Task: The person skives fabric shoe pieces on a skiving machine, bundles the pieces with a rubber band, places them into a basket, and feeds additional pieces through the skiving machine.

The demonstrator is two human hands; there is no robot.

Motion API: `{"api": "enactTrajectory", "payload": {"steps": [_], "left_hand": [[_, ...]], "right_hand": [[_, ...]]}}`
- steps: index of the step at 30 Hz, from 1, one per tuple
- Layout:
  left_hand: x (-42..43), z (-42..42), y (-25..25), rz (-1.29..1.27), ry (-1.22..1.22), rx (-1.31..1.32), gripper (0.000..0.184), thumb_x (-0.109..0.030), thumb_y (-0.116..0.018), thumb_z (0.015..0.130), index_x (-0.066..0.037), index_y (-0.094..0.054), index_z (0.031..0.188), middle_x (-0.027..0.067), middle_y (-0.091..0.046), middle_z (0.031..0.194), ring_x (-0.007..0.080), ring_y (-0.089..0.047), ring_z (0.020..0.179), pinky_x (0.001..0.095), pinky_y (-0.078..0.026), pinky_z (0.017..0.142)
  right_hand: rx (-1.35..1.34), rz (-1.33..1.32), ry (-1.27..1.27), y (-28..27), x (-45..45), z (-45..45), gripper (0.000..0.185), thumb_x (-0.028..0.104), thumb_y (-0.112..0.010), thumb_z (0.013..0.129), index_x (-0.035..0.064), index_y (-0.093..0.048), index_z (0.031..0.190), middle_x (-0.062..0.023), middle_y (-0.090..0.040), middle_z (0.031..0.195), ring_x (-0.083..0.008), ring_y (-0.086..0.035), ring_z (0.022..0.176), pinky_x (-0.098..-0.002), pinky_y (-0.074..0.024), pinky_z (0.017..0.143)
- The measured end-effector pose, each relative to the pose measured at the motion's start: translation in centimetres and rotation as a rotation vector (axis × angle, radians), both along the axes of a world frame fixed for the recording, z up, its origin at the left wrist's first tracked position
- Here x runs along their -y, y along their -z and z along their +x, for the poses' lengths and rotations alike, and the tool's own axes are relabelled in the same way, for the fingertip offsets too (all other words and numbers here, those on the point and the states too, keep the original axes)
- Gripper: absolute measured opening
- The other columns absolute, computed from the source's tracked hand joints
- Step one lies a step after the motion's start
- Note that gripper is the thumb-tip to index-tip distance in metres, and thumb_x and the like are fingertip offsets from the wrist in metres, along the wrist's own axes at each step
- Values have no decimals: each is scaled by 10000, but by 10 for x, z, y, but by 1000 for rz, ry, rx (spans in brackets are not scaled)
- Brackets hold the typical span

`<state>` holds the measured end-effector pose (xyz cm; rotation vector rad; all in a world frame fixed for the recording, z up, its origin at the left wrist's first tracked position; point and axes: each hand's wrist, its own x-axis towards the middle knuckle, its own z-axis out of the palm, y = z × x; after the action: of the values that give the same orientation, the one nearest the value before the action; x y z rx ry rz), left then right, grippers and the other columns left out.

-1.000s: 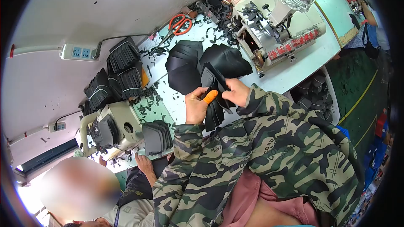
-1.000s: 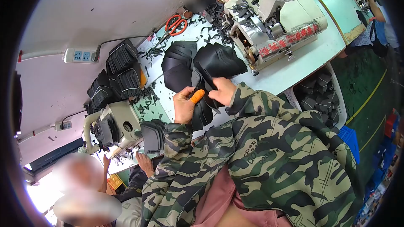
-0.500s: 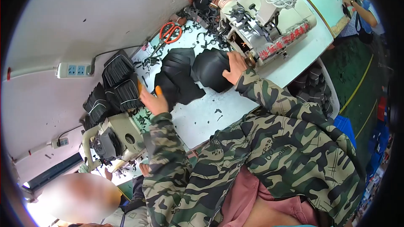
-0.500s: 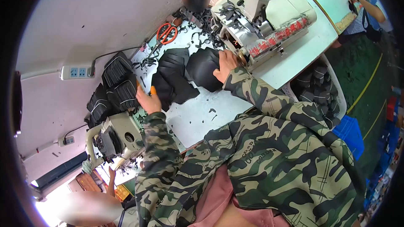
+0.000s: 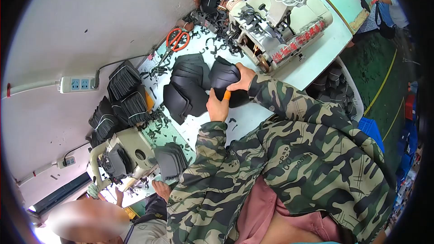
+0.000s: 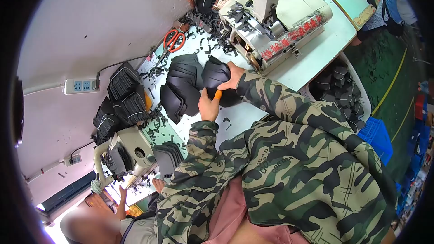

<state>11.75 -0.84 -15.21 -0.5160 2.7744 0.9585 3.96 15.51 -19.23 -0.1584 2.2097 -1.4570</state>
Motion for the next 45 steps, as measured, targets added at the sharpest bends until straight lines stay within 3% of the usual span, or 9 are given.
{"api": "enactTrajectory", "payload": {"steps": [6, 9, 17, 21, 23, 27, 32, 37, 45], "left_hand": [[21, 0, 1, 420, -37, -1, 398, -57, -541, 901, -29, -502, 1296, 114, -687, 956, 94, -571, 560, 236, -456, 455], [9, -61, -1, 153, 220, -290, 450, -187, -626, 869, 10, -510, 1257, 219, -663, 1018, 341, -654, 914, 392, -509, 808], [-21, -88, 73, -313, 773, -395, 712, -441, -647, 816, 76, -463, 1270, 310, -394, 1373, 468, -343, 1296, 550, -264, 1070], [-46, 39, 71, 3, 908, -355, 631, -270, -656, 810, 0, -441, 1339, 304, -445, 1330, 445, -391, 1280, 503, -305, 1064], [-37, 53, 97, -67, 902, 521, 509, -90, -544, 876, -40, -426, 1368, 234, -595, 1163, 354, -572, 1110, 398, -437, 958], [-45, -13, -60, 974, 301, 131, 663, -178, -692, 819, 7, -394, 1381, 197, -586, 1181, 255, -590, 1067, 359, -475, 885], [-73, -38, -149, 505, 950, 306, 830, -295, -876, 613, -6, -481, 1284, 140, -632, 1085, 201, -595, 1001, 336, -462, 896], [-71, -30, -184, 375, 795, 371, 634, -300, -845, 660, 7, -576, 1144, 159, -680, 941, 226, -672, 880, 341, -511, 786], [-121, -54, -174, -121, 552, -546, 756, -347, -849, 613, -7, -520, 1203, 196, -625, 989, 364, -604, 924, 425, -484, 796]], "right_hand": [[72, -136, 35, -37, -34, 40, 723, 259, -842, 619, -39, -483, 1170, -179, -623, 1070, -239, -606, 974, -341, -462, 892], [304, -572, -66, -79, -96, 59, 719, 75, -822, 661, -13, -450, 1269, -88, -597, 1144, -166, -549, 1052, -342, -413, 974], [402, -714, -201, -117, -214, 87, 804, 200, -846, 697, -12, -396, 1328, -110, -557, 1239, -169, -517, 1124, -355, -413, 995], [454, -532, -151, -112, -192, 103, 748, 202, -839, 714, -23, -430, 1298, -111, -602, 1166, -163, -549, 1079, -334, -441, 956], [412, -547, -159, -99, -192, 97, 738, 175, -846, 704, -27, -437, 1284, -104, -595, 1176, -148, -540, 1076, -339, -444, 952], [75, -306, -483, -95, -173, 57, 866, 295, -883, 649, -60, -415, 1285, -160, -589, 1170, -208, -549, 1087, -327, -438, 939], [-139, -384, -815, -153, -120, 24, 954, 327, -872, 578, 30, -366, 1330, -219, -567, 1185, -348, -568, 1101, -405, -433, 936], [-212, -4, -683, -167, -150, 33, 966, 491, -840, 602, 51, -372, 1323, -236, -632, 1039, -408, -615, 974, -445, -486, 821], [-713, 375, -522, -231, -164, -52, 501, 291, -787, 570, 107, -588, 992, -97, -629, 870, -327, -620, 827, -417, -492, 690]]}}
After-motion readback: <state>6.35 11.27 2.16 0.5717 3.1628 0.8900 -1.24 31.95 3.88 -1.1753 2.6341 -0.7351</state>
